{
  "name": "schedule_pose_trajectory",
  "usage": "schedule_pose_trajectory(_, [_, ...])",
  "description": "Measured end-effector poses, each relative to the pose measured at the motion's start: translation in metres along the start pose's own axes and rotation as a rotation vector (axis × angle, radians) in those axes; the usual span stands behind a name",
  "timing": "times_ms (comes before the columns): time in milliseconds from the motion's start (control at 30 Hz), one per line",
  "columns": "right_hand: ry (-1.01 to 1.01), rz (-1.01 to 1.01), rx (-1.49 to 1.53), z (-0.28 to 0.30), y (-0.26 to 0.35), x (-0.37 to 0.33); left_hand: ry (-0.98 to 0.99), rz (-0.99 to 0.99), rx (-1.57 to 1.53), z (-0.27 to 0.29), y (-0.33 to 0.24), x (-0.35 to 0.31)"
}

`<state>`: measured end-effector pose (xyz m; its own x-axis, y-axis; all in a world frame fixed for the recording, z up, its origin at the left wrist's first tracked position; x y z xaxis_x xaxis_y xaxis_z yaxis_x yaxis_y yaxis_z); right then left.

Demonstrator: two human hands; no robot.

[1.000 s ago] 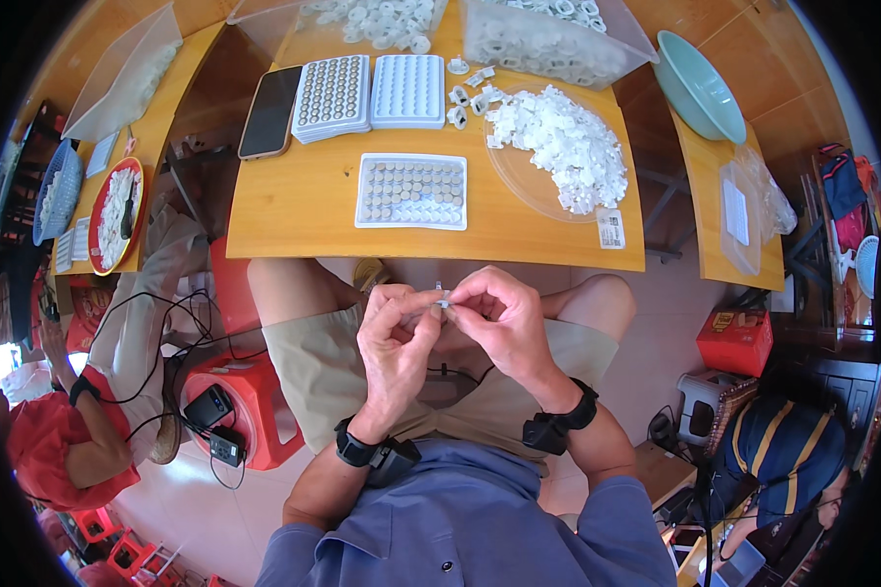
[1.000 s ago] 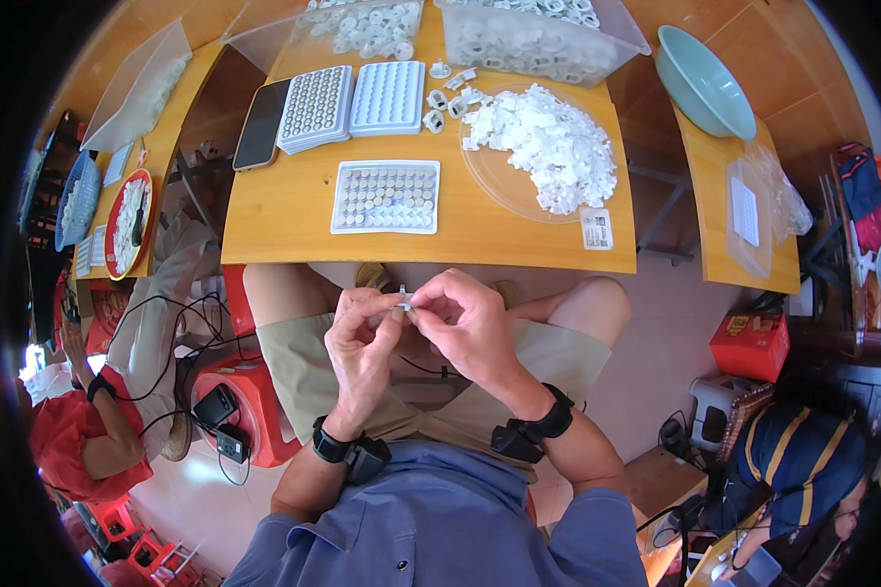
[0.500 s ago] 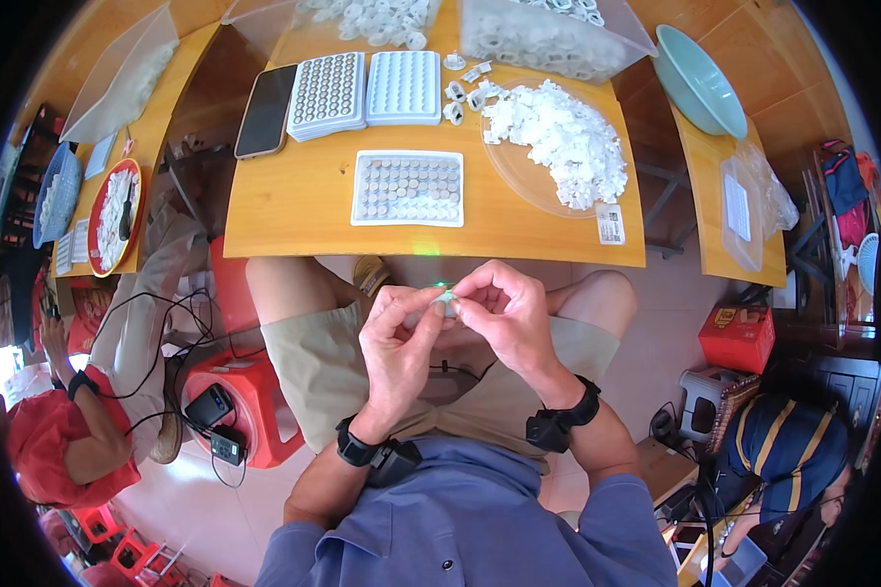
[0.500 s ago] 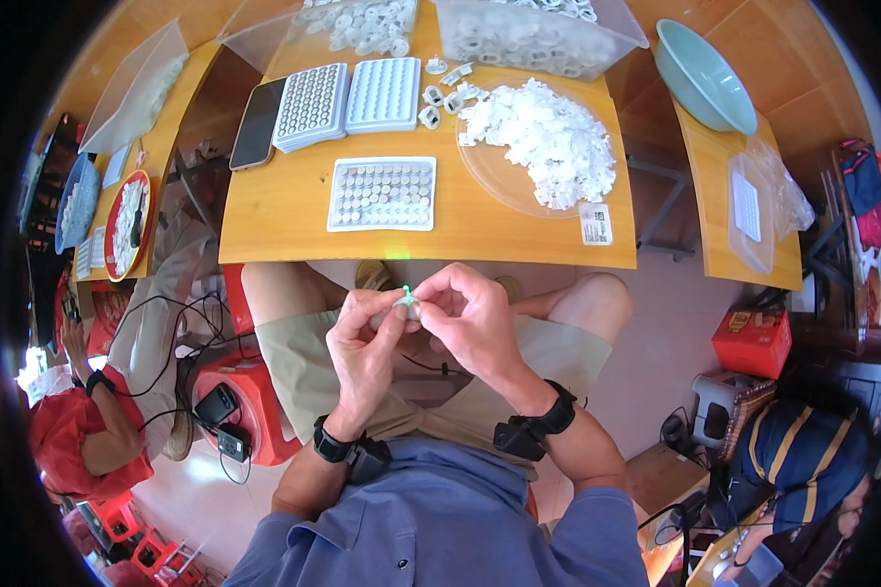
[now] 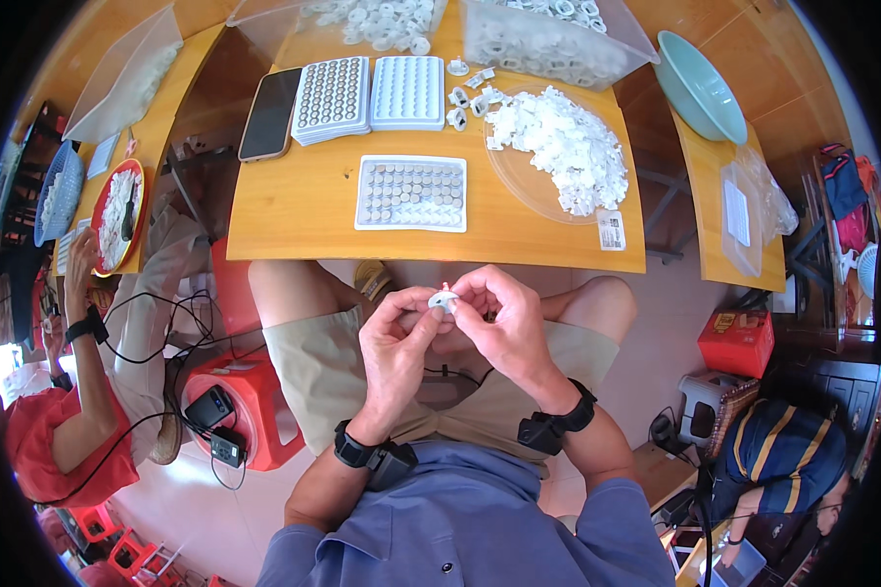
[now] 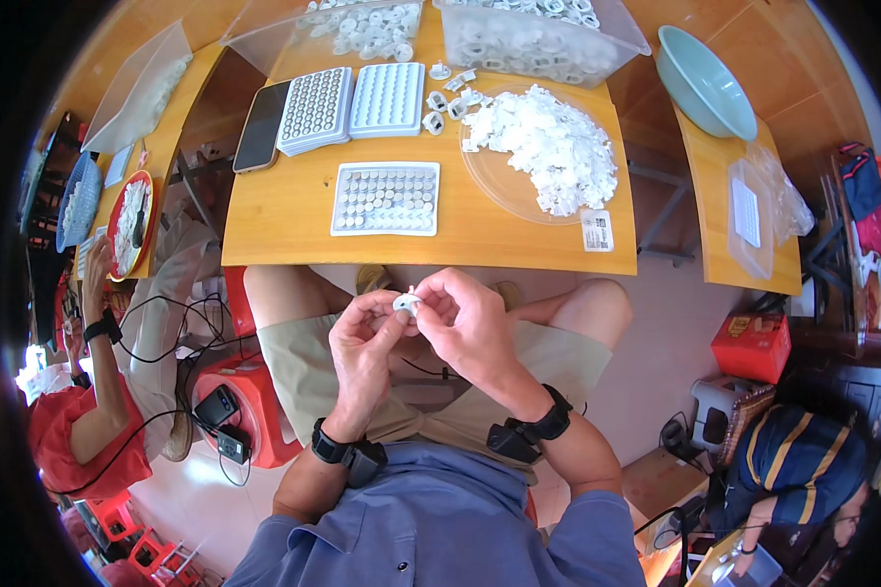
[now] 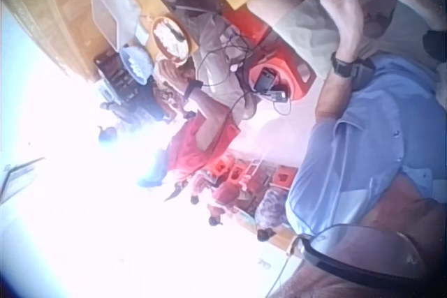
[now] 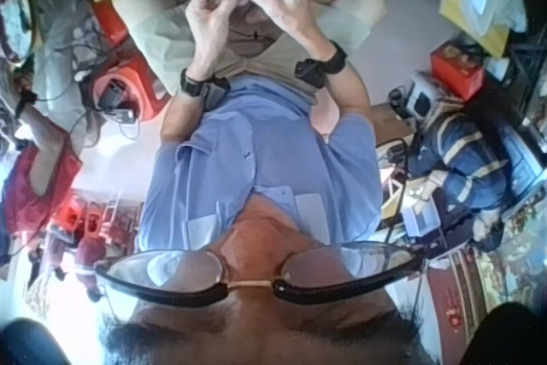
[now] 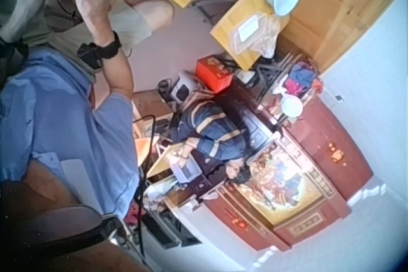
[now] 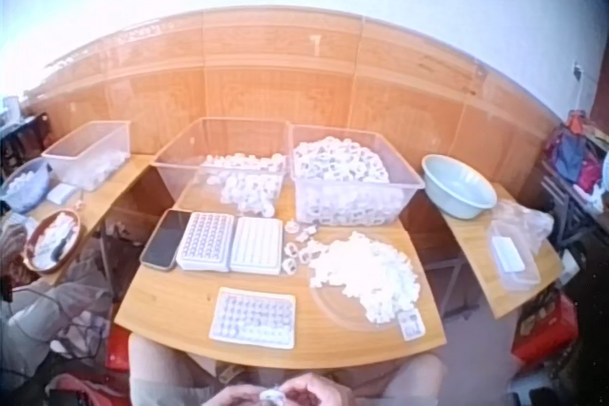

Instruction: Sorting and inspecting small plastic components into trays at a workshop desk.

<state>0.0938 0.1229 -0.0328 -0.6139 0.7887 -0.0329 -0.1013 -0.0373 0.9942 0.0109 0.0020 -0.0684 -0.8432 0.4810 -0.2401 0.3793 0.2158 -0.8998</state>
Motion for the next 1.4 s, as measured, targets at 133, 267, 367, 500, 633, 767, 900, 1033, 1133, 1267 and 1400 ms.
schedule_pose_trajectory(133, [-0.022,0.048,-0.047,-0.001,0.001,-0.001,-0.007,-0.037,0.07,-0.001,-0.006,-0.002])
schedule_pose_trajectory(267, [-0.071,0.106,-0.106,0.0,-0.003,-0.003,0.022,-0.01,0.047,-0.003,-0.007,0.0])
schedule_pose_trajectory(367, [-0.096,0.364,-0.255,0.001,0.004,-0.008,0.011,-0.08,0.068,-0.001,-0.006,-0.002])
schedule_pose_trajectory(500, [-0.129,0.571,-0.274,-0.001,0.013,-0.012,0.016,-0.213,0.081,-0.001,-0.009,-0.003])
schedule_pose_trajectory(633, [-0.138,0.701,-0.293,-0.003,0.015,-0.013,0.023,-0.22,0.081,-0.001,-0.011,-0.002])
schedule_pose_trajectory(767, [-0.14,0.788,-0.316,-0.003,0.017,-0.014,0.024,-0.216,0.039,-0.004,-0.015,-0.003])
schedule_pose_trajectory(900, [-0.176,0.826,-0.286,-0.003,0.02,-0.013,0.036,-0.271,0.062,-0.003,-0.016,-0.003])
schedule_pose_trajectory(1033, [-0.161,0.838,-0.328,-0.003,0.019,-0.015,0.038,-0.226,0.009,-0.003,-0.016,-0.003])
schedule_pose_trajectory(1133, [-0.154,0.851,-0.344,-0.003,0.019,-0.015,0.035,-0.204,-0.008,-0.003,-0.016,-0.003])
schedule_pose_trajectory(1267, [-0.148,0.875,-0.347,-0.004,0.022,-0.014,0.032,-0.21,0.016,-0.002,-0.019,-0.001])
schedule_pose_trajectory(1400, [-0.136,0.882,-0.36,-0.007,0.027,-0.008,0.034,-0.267,0.035,-0.004,-0.024,0.005])
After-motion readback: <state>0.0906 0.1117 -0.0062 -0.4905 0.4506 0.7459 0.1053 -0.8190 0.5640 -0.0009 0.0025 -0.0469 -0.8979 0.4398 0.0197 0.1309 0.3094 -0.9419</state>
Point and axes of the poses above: each hand's wrist, its own x-axis towards the middle knuckle, its own z-axis out of the back of the hand, y = z × x, the point moved 3 cm from there along x, towards the middle knuckle, and after that the axes turned 14 degrees about -y, right-handed, at the moved point
